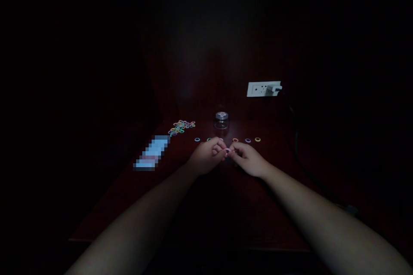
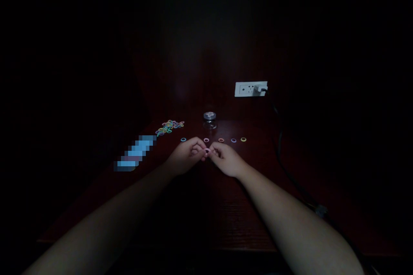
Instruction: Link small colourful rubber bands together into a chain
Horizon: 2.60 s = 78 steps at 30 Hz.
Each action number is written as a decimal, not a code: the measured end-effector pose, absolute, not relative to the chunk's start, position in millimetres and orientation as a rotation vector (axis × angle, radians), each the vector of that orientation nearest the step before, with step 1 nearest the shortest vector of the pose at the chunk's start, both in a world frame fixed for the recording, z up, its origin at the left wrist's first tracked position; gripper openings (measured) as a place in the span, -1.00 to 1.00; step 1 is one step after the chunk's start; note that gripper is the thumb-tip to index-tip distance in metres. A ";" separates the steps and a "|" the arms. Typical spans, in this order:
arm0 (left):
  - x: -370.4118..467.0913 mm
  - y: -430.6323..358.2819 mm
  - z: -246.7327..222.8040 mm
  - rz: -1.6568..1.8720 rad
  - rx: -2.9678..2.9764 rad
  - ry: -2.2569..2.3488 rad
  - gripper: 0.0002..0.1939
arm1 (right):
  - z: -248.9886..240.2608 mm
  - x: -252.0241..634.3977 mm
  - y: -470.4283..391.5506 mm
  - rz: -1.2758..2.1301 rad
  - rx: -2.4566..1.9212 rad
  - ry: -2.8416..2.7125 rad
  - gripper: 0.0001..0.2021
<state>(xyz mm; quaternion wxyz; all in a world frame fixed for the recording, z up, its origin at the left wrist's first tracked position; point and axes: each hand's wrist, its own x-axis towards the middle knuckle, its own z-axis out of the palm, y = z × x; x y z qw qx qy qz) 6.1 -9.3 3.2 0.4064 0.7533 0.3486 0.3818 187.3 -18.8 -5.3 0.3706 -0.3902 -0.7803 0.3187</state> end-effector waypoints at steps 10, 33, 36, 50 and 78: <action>7.8 -10.0 3.9 0.971 1.858 0.845 -0.88 | 1.2 186.2 -22.1 0.776 -0.962 -1.984 -0.84; 6.4 -8.4 1.8 1.014 1.691 0.786 -0.85 | 1.2 184.1 -21.4 0.940 -0.919 -1.687 -0.80; 6.8 -9.6 3.3 0.989 1.706 0.774 -0.83 | 2.7 183.6 -22.3 0.921 -0.910 -1.708 -0.81; 6.5 -7.3 0.6 0.918 1.871 0.889 -0.82 | -0.4 182.9 -19.9 0.902 -0.916 -1.807 -0.89; -4.2 0.6 -1.0 0.853 1.885 0.936 -0.84 | -4.6 192.4 -14.3 0.804 -1.057 -1.975 -0.88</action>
